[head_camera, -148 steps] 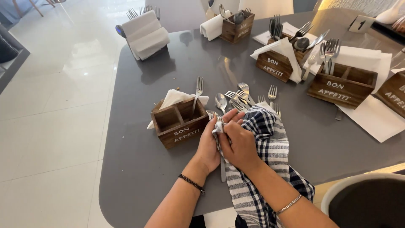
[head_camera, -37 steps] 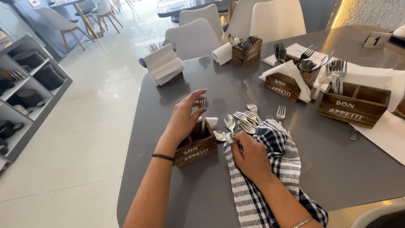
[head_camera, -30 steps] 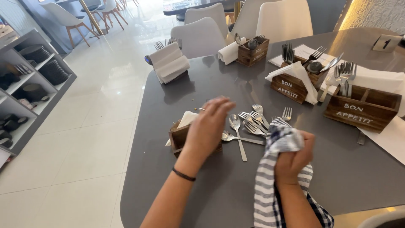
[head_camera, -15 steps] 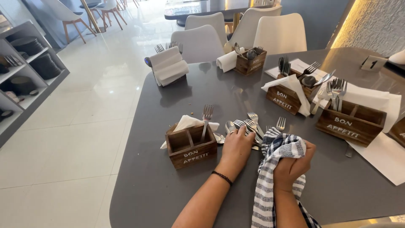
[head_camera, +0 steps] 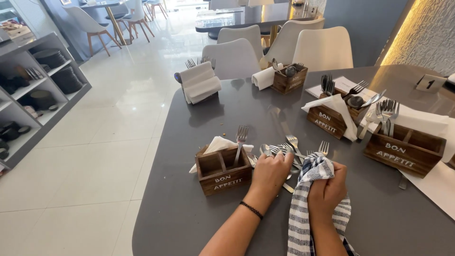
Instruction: Cleaning and polishing forks, spoons, and knives with a cloth and folding napkins to put into wooden holders.
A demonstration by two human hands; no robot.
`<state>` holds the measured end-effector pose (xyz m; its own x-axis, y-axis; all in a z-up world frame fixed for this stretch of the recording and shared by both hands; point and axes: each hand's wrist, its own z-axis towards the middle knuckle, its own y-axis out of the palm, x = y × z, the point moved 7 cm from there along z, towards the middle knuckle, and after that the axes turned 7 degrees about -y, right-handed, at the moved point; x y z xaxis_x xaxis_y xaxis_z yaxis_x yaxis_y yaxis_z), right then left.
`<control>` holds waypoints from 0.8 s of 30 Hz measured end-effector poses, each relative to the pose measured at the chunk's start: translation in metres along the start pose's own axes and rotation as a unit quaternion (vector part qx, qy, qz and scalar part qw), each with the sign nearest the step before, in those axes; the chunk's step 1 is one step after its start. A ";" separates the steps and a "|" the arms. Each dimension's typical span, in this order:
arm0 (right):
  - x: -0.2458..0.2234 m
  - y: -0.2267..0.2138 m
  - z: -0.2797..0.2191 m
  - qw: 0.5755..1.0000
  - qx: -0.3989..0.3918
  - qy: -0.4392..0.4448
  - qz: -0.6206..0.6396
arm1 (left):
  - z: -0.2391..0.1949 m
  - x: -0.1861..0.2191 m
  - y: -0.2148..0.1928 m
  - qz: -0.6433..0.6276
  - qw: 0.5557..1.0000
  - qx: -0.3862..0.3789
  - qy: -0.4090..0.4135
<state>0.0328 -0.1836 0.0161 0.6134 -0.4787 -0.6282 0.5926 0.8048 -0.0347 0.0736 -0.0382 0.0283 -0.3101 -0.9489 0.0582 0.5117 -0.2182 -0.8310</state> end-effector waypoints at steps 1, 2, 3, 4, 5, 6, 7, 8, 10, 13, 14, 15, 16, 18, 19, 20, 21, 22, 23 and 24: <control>0.000 0.002 0.002 1.000 -0.010 0.009 -0.017 | 0.000 0.000 0.000 -0.010 1.000 -0.011 -0.002; 0.004 0.003 0.001 1.000 -0.010 0.007 -0.016 | -0.004 -0.002 0.001 -0.010 1.000 -0.008 -0.003; 0.006 0.004 0.000 0.999 -0.009 -0.007 -0.052 | -0.007 -0.005 0.002 -0.014 1.000 -0.001 -0.019; 0.008 0.004 -0.001 0.996 -0.008 -0.022 -0.087 | -0.011 -0.008 0.003 -0.018 0.999 0.006 -0.035; 0.016 0.004 -0.002 0.996 -0.008 -0.025 -0.086 | -0.014 -0.007 -0.004 -0.018 0.999 0.010 -0.036; 0.028 0.002 -0.003 0.994 -0.009 0.005 -0.107 | -0.018 -0.009 -0.014 -0.051 0.996 0.034 -0.057; 0.040 0.002 -0.006 0.991 -0.010 0.036 -0.127 | -0.023 -0.013 -0.025 -0.084 0.992 0.059 -0.077; 0.031 0.003 -0.003 0.992 -0.009 0.032 -0.125 | -0.027 -0.010 -0.031 -0.083 0.991 0.063 -0.078; 0.022 0.010 0.000 0.989 -0.043 0.079 -0.118 | -0.038 -0.020 -0.035 -0.290 0.942 0.033 -0.166; 0.005 0.014 0.001 0.981 -0.072 0.108 -0.144 | -0.053 -0.020 -0.007 -0.614 0.715 -0.102 -0.317; 0.024 0.014 -0.003 0.981 -0.073 0.105 -0.145 | -0.053 -0.021 -0.010 -0.616 0.714 -0.100 -0.316; 0.044 0.012 -0.006 0.980 -0.058 0.105 -0.158 | -0.053 -0.021 -0.013 -0.625 0.707 -0.096 -0.316; 0.063 0.009 -0.008 0.979 -0.042 0.105 -0.170 | -0.053 -0.021 -0.017 -0.634 0.700 -0.091 -0.316; 0.138 -0.007 -0.017 0.977 -0.007 0.147 -0.153 | -0.050 -0.025 -0.029 -0.633 0.708 -0.053 -0.310; 0.178 -0.017 -0.025 0.971 0.028 0.192 -0.136 | -0.049 -0.030 -0.037 -0.629 0.715 -0.018 -0.305; 0.171 -0.021 -0.021 0.972 0.028 0.192 -0.135 | -0.049 -0.030 -0.031 -0.629 0.715 -0.017 -0.304; 0.165 -0.028 -0.019 0.974 0.078 0.210 -0.044 | -0.048 -0.031 -0.030 -0.698 0.659 0.031 -0.280; 0.161 -0.034 -0.018 0.965 0.127 0.225 0.047 | -0.048 -0.034 -0.028 -0.759 0.595 0.078 -0.252; 0.135 -0.026 -0.017 0.966 0.123 0.224 0.047 | -0.049 -0.033 -0.027 -0.759 0.594 0.082 -0.254; 0.115 -0.007 -0.017 0.962 0.044 0.262 0.059 | -0.048 -0.030 -0.026 -0.786 0.565 0.081 -0.238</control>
<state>0.0898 -0.2382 -0.0691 0.3451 -0.1238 -0.9304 0.5903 0.7993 0.1126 0.0312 0.0063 0.0215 -0.2533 0.5016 0.8272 -0.0176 -0.8573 0.5145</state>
